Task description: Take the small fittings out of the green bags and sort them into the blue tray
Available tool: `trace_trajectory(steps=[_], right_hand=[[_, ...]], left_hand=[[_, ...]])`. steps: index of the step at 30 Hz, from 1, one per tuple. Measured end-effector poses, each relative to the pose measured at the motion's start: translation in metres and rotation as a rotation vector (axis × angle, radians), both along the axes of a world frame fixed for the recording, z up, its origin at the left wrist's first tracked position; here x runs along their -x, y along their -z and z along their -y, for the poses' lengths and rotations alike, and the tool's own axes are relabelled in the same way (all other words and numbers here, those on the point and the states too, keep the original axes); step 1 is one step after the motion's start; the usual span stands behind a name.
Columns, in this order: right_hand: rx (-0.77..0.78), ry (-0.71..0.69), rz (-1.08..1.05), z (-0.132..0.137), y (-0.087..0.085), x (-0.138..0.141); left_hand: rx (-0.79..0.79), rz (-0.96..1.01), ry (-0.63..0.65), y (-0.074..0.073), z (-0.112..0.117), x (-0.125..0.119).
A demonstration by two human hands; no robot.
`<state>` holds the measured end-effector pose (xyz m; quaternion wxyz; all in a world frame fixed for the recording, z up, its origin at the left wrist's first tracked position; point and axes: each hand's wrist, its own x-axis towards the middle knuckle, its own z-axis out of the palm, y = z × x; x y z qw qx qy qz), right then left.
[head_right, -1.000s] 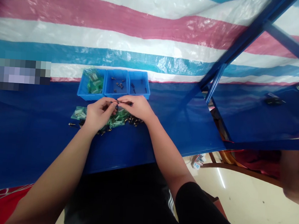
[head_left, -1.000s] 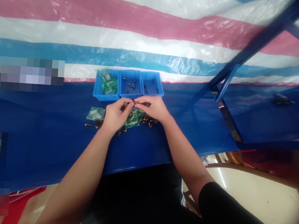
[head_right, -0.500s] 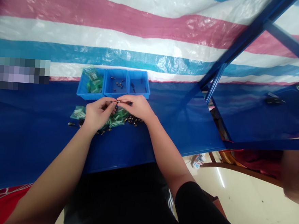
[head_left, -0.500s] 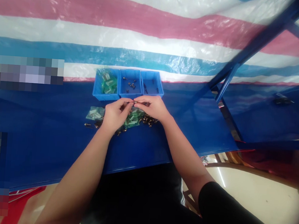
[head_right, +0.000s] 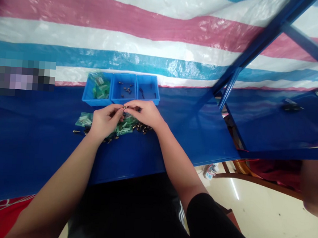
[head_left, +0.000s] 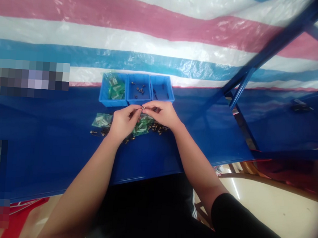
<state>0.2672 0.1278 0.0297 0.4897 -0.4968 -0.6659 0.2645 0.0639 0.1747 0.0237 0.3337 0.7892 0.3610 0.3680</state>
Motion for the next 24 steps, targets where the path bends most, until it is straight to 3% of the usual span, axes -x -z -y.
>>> trace_trajectory(steps=[24], right_hand=[[-0.027,-0.048,0.074,0.0012,-0.0033,0.0004]], left_hand=[[-0.024,-0.024,0.009,0.0078,-0.0032,0.0008]])
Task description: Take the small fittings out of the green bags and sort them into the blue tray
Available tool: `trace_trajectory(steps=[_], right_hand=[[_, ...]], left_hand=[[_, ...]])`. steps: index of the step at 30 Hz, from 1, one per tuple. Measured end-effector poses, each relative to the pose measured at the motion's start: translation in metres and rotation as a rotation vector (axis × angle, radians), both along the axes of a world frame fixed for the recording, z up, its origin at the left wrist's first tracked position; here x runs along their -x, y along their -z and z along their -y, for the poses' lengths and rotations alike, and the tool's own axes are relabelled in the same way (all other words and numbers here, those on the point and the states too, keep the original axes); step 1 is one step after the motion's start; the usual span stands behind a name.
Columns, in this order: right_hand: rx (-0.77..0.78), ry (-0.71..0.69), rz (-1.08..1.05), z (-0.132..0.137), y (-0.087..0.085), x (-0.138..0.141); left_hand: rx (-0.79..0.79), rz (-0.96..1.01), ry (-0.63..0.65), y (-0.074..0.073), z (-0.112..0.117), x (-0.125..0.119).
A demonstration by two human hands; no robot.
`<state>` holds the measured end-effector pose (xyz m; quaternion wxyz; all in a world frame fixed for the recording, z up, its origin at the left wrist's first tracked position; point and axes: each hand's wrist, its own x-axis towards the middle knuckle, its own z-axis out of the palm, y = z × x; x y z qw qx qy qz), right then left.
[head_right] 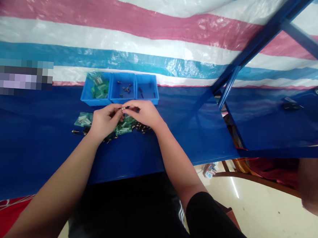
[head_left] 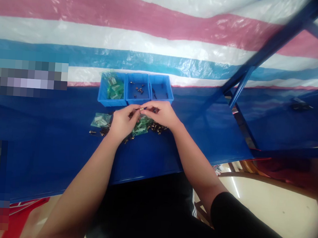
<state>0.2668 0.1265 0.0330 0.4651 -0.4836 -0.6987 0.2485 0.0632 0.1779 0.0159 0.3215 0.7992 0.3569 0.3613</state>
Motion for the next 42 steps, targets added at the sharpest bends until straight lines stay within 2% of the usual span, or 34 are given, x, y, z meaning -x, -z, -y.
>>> trace_trajectory(steps=[8,14,23,42], right_hand=[[0.000,0.015,-0.031,0.002,-0.001,-0.002],[0.027,0.030,-0.033,0.002,-0.003,-0.002],[0.041,0.032,0.006,0.001,0.001,-0.005],[0.081,0.018,0.011,0.003,-0.002,-0.001]], left_hand=[[-0.029,0.001,0.002,-0.007,0.004,-0.001],[-0.025,0.004,-0.032,-0.005,0.003,0.000],[-0.033,-0.014,-0.053,-0.011,0.006,0.000],[-0.045,-0.033,-0.060,-0.010,0.004,0.000]])
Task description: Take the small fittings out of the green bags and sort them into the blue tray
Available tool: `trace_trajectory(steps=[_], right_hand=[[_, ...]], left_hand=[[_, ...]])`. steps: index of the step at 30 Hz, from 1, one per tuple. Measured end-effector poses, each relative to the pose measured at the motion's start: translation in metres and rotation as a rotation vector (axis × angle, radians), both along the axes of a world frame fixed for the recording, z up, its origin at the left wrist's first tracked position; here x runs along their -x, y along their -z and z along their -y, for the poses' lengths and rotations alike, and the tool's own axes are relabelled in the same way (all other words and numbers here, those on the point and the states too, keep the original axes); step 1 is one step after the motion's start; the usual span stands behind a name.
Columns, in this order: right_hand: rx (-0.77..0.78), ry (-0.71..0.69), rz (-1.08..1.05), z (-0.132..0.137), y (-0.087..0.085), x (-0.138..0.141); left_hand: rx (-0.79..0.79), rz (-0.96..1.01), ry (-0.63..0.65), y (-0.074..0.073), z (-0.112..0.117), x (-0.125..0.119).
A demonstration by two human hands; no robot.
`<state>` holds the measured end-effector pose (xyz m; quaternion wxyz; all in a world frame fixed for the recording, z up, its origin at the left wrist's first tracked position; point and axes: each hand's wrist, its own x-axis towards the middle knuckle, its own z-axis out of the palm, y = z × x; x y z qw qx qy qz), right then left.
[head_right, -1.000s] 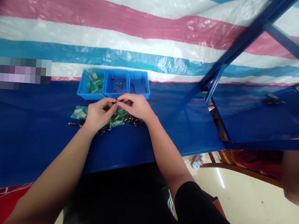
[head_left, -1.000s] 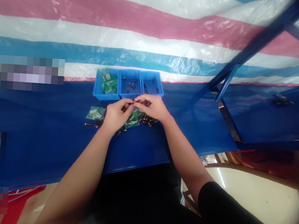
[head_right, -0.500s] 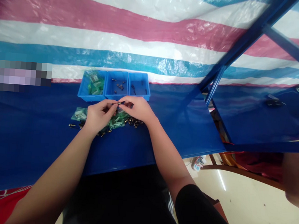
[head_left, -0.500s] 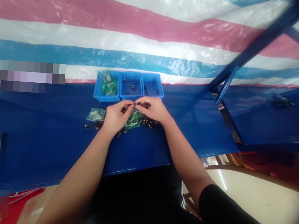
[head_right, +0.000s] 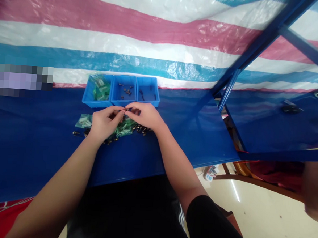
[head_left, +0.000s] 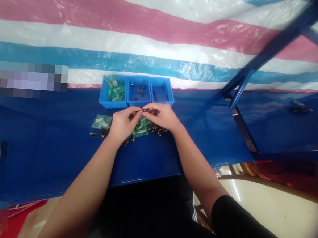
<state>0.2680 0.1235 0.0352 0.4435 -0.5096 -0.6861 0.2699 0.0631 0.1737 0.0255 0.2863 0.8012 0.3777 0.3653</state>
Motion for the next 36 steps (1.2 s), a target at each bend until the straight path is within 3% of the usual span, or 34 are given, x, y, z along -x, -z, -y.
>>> trace_trajectory(steps=[17,27,36], right_hand=[[0.011,0.002,-0.015,0.003,-0.003,0.003],[-0.082,-0.003,-0.034,-0.003,0.007,0.002],[-0.087,0.003,-0.011,-0.005,0.009,0.000]], left_hand=[[-0.003,-0.007,0.029,-0.004,0.005,-0.002],[0.079,0.039,0.051,0.000,0.001,-0.002],[0.059,0.032,0.043,0.000,0.002,-0.002]])
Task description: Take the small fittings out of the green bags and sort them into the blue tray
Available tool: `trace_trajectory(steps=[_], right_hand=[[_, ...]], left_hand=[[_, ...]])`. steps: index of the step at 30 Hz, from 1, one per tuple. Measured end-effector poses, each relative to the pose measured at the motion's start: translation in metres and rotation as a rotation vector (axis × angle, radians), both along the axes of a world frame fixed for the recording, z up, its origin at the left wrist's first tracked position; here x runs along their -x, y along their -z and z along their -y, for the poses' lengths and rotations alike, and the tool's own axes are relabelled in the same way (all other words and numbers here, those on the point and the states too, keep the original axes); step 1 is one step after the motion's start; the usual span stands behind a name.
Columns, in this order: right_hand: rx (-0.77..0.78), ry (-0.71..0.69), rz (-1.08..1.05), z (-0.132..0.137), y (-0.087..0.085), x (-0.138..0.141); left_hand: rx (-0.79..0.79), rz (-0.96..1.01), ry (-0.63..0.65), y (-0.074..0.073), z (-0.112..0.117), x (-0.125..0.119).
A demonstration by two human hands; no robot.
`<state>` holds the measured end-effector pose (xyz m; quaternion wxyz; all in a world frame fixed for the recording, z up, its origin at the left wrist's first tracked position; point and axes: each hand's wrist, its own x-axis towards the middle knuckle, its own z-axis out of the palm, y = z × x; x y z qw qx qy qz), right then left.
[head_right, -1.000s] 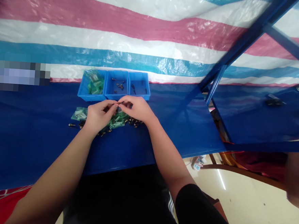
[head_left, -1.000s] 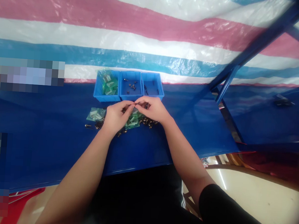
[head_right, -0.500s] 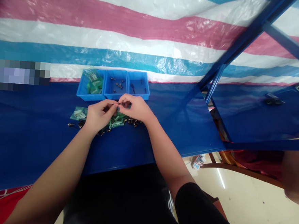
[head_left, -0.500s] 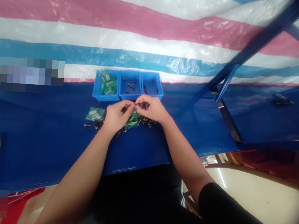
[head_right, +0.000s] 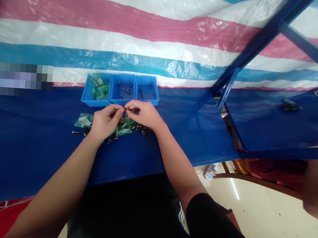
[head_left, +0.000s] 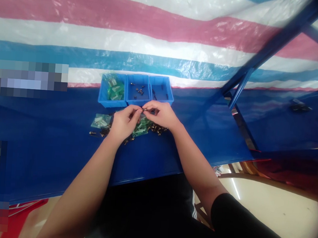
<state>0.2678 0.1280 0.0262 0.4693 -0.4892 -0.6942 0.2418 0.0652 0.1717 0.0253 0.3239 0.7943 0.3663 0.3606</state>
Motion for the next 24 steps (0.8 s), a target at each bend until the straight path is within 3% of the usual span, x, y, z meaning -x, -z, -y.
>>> trace_trajectory(steps=[19,24], right_hand=[[-0.025,0.000,-0.010,0.0021,-0.0029,0.0007],[-0.030,-0.002,-0.010,0.0023,-0.0022,0.0027]], left_hand=[[-0.047,-0.016,0.016,-0.0023,-0.0008,0.0007],[0.050,0.030,-0.013,-0.0033,-0.0008,-0.0005]])
